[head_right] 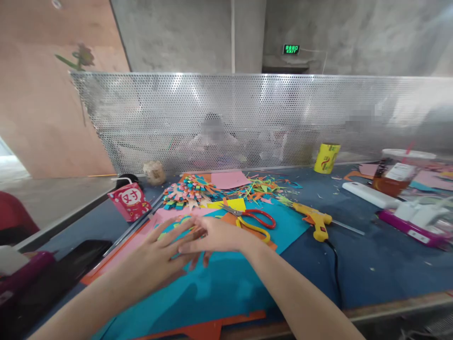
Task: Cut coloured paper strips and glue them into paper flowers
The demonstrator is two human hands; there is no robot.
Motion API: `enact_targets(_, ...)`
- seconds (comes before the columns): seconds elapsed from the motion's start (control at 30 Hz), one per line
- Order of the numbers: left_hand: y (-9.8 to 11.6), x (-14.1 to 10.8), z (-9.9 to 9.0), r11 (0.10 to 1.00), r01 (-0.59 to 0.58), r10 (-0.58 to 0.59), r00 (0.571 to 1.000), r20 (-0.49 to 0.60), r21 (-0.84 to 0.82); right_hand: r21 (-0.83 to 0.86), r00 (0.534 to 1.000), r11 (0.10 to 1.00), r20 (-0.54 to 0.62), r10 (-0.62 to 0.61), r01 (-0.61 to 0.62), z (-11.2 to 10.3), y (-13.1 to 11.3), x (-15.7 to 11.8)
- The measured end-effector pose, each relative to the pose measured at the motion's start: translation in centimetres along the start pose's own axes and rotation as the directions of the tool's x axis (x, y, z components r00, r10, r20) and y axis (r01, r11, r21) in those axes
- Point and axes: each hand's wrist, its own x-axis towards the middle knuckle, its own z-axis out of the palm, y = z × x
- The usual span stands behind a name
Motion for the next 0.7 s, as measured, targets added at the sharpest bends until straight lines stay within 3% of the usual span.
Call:
enact_targets(0.07,-1.4,0.3,-0.2,0.998,-0.047,0.05,0.996,0.071,-0.047,-0.066,0.999,0.997,0.037,0.027,-0.025,-0.6,-0.5,-0.4)
enact_targets(0.2,-3.8,0.8,-0.8,0.999,-0.012,0.013,1.0,0.026,-0.046,-0.039,0.996,0.996,0.038,0.077,-0.075,-2.4,-1.3,-1.0)
enact_targets(0.33,-5.1,1.0,-0.4,0.999,0.018,-0.019,0.999,-0.034,-0.037,-0.09,0.977,0.995,-0.204,-0.063,0.045,-4.4,-1.3,-1.3)
enact_targets(0.4,-5.1,1.0,0.2,1.0,-0.014,0.014,0.999,-0.046,0.0,-0.057,0.889,0.98,-0.413,-0.198,0.192,-4.9,-0.9,-0.9)
enact_targets(0.5,-4.3,1.2,1.3,0.993,-0.114,0.115,0.993,-0.029,0.042,0.016,0.676,0.902,-0.668,-0.312,0.432,-5.3,-0.3,0.0)
enact_targets(0.63,-3.3,1.5,2.2,0.985,-0.16,0.161,0.987,-0.003,0.06,-0.008,0.449,0.793,-0.821,-0.353,0.609,-6.7,-0.3,-0.1)
enact_targets(0.7,-3.1,1.5,2.2,0.985,-0.161,0.161,0.987,0.005,0.059,-0.087,0.283,0.715,-0.88,-0.381,0.693,-7.9,-0.6,-0.8)
